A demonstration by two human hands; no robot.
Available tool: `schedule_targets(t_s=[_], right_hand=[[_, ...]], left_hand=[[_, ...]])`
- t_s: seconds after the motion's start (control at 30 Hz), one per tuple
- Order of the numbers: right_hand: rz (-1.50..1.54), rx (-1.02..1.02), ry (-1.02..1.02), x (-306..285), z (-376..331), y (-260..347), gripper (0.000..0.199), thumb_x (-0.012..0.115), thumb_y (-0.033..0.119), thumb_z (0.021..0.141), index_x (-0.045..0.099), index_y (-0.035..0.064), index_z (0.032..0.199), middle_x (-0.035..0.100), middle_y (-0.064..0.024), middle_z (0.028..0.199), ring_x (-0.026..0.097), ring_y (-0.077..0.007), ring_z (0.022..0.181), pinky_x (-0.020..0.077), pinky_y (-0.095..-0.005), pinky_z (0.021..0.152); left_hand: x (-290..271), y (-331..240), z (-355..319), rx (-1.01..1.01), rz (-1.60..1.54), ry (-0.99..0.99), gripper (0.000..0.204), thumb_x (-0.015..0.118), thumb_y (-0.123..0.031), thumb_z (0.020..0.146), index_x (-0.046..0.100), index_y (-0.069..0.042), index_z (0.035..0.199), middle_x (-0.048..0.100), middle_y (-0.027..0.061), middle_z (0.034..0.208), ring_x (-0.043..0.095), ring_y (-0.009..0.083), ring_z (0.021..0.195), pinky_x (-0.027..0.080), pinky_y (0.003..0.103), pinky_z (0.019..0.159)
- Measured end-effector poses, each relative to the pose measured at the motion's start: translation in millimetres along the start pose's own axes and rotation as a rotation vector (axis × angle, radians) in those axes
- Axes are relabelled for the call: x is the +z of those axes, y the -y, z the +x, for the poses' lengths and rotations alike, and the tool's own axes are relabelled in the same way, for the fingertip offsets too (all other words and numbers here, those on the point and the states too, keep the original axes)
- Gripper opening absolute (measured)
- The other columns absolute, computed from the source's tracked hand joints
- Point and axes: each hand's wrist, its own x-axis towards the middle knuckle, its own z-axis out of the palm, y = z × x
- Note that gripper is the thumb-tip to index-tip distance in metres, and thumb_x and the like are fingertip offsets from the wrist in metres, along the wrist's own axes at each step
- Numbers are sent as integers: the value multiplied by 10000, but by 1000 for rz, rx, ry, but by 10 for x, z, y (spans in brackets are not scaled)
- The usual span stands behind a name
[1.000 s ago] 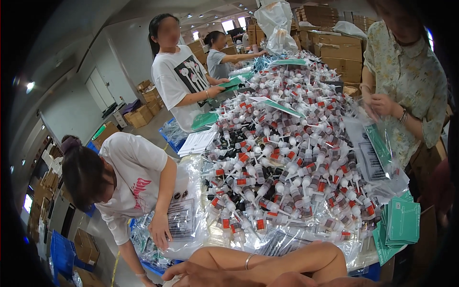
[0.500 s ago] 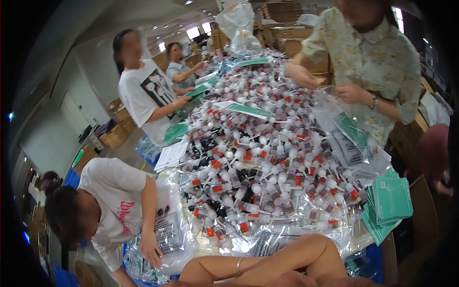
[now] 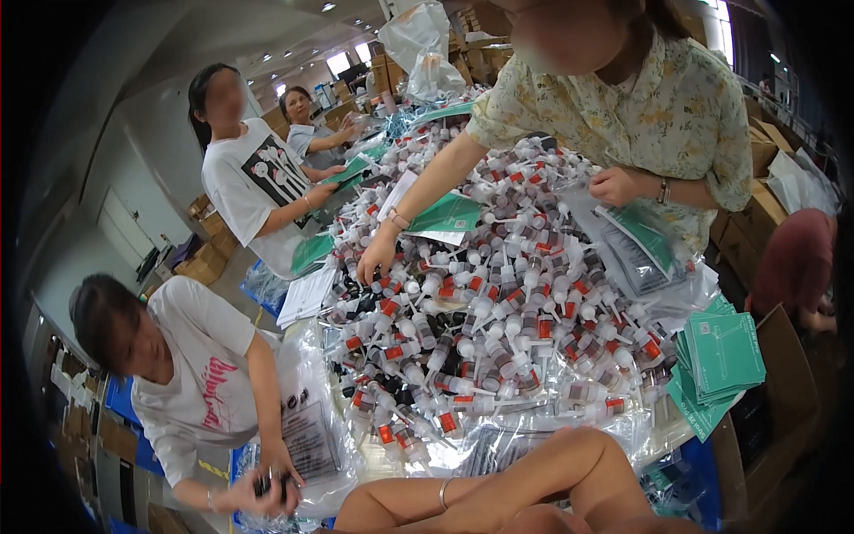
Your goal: Packing small electronic accessories into plastic bags with manuals on a factory assembly line.
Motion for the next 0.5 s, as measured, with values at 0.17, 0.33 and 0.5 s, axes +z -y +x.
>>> schedule_targets(t_s=[0.17, 0.33, 0.5], right_hand=[[-30, 39, 89, -159, 50, 195, 224, 527, 167, 893, 561, 43, 1077, 489, -173, 1135, 573, -169, 774, 469, -268, 653], [-32, 69, 191, -234, 95, 239, 221, 522, 165, 890, 559, 38, 1068, 503, -166, 1113, 569, -186, 802, 464, -285, 680], [-59, 100, 288, -347, 242, 273, 218, 518, 163, 887, 557, 33, 1059, 516, -158, 1091, 566, -204, 831, 459, -301, 706]], left_hand=[[-54, 1, -24, -19, 26, -20, 327, 554, -222, 814, 562, -42, 1088, 449, 163, 1296, 359, 321, 1250, 241, 458, 1065], [-109, 61, -155, -66, 61, -37, 327, 554, -222, 813, 562, -42, 1086, 448, 163, 1298, 357, 321, 1252, 238, 460, 1066], [-175, 111, -222, -87, 94, -56, 326, 554, -223, 812, 563, -42, 1084, 446, 163, 1299, 354, 320, 1254, 235, 463, 1067]])
